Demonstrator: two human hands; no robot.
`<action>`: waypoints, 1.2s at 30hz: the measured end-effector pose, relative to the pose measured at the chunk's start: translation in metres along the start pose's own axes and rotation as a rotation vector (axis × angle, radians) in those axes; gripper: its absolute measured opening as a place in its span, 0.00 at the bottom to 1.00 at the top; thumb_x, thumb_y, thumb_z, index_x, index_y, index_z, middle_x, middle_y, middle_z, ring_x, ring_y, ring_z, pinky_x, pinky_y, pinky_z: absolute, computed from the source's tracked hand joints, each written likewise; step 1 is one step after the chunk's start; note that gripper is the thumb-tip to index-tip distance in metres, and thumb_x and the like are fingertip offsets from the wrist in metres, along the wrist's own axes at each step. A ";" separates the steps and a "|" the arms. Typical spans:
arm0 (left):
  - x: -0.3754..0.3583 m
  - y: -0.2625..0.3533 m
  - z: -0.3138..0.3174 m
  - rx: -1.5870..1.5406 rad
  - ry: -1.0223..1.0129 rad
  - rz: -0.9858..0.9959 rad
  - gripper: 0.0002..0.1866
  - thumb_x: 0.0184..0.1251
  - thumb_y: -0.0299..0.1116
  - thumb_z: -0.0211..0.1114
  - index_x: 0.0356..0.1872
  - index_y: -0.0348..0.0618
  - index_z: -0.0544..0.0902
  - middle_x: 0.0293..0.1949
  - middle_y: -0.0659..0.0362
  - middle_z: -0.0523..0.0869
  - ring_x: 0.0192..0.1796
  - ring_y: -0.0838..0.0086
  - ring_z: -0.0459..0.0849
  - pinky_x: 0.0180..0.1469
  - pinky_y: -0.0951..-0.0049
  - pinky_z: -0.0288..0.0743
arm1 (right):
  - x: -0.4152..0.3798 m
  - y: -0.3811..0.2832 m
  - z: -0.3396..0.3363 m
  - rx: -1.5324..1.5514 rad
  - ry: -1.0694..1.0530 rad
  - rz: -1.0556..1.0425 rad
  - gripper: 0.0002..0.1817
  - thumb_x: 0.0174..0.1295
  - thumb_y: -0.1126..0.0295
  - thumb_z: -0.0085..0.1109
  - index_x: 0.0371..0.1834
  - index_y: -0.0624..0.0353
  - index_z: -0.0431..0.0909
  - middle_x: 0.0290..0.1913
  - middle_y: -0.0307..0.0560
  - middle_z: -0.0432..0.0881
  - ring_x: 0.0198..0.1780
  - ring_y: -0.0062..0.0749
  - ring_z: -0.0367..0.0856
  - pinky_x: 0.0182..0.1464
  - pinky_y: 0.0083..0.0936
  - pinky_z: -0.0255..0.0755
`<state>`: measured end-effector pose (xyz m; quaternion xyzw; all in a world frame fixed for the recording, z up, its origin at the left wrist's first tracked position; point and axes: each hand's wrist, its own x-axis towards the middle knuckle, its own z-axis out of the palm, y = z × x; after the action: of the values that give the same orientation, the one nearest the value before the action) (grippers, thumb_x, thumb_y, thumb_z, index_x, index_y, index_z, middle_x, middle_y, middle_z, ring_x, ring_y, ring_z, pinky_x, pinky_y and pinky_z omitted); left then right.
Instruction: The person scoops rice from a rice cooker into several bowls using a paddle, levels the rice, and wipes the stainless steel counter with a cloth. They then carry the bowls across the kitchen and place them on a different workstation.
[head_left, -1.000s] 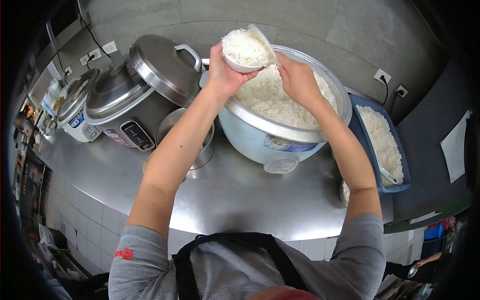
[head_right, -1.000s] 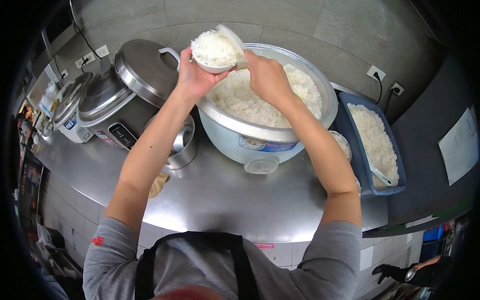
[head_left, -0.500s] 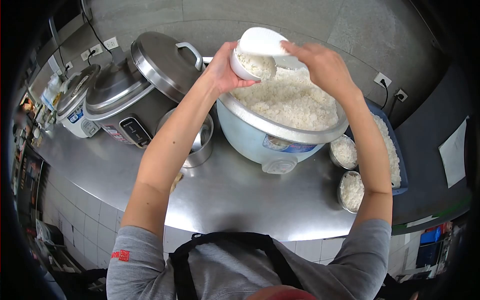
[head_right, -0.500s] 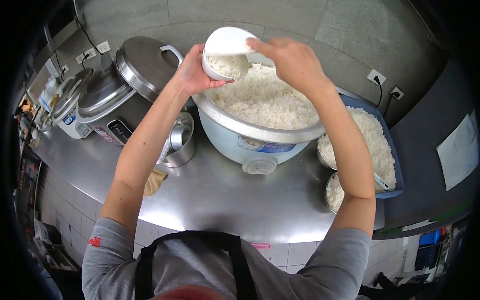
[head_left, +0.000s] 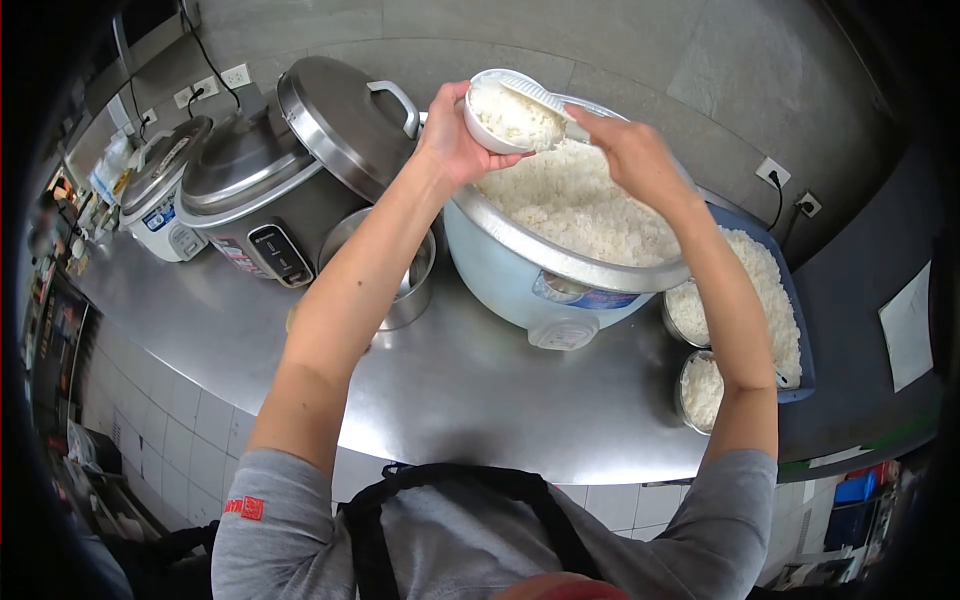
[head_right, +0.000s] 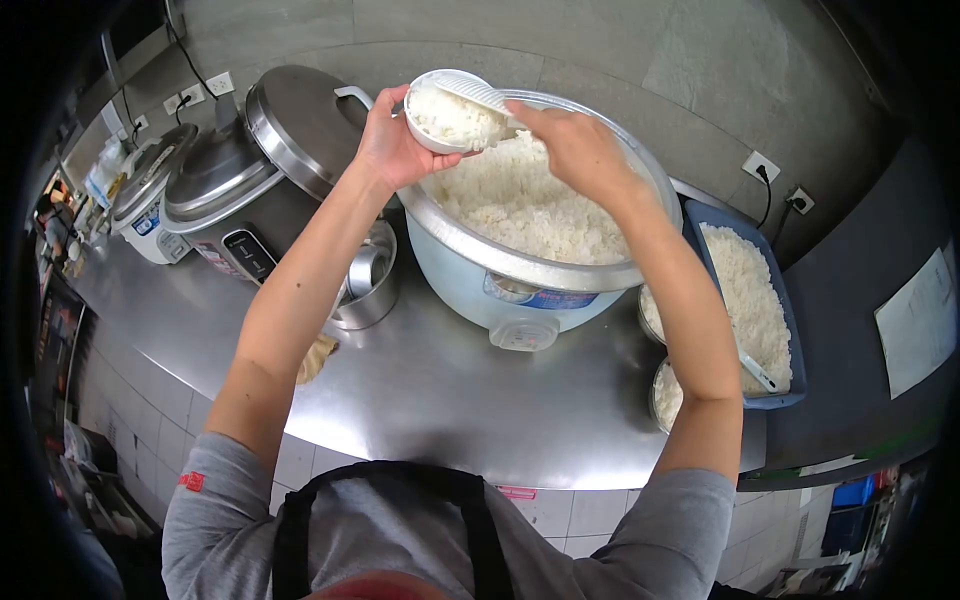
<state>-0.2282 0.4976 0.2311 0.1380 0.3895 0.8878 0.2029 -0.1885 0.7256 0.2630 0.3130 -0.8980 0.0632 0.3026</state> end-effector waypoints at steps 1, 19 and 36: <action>0.000 0.002 0.003 -0.002 0.022 0.008 0.33 0.62 0.55 0.41 0.61 0.42 0.65 0.58 0.46 0.72 0.54 0.46 0.75 0.41 0.55 0.79 | 0.001 0.002 -0.006 -0.011 0.044 -0.008 0.26 0.54 0.81 0.48 0.57 0.44 0.74 0.39 0.49 0.83 0.36 0.42 0.81 0.41 0.32 0.74; 0.026 -0.019 0.022 -0.148 0.132 0.108 0.31 0.63 0.56 0.43 0.61 0.46 0.64 0.60 0.50 0.69 0.62 0.55 0.68 0.57 0.48 0.65 | -0.016 -0.012 0.016 0.182 0.042 0.210 0.21 0.59 0.76 0.47 0.58 0.58 0.69 0.35 0.54 0.82 0.36 0.41 0.81 0.38 0.33 0.74; 0.001 -0.013 0.008 -0.265 0.049 0.182 0.26 0.68 0.55 0.45 0.60 0.51 0.67 0.61 0.56 0.69 0.60 0.62 0.67 0.57 0.60 0.63 | -0.019 -0.049 0.002 0.140 0.056 0.200 0.31 0.47 0.86 0.48 0.60 0.60 0.67 0.40 0.61 0.78 0.40 0.53 0.79 0.44 0.42 0.72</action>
<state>-0.2227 0.5108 0.2267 0.1231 0.2596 0.9492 0.1287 -0.1486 0.6962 0.2473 0.2402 -0.9094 0.1643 0.2971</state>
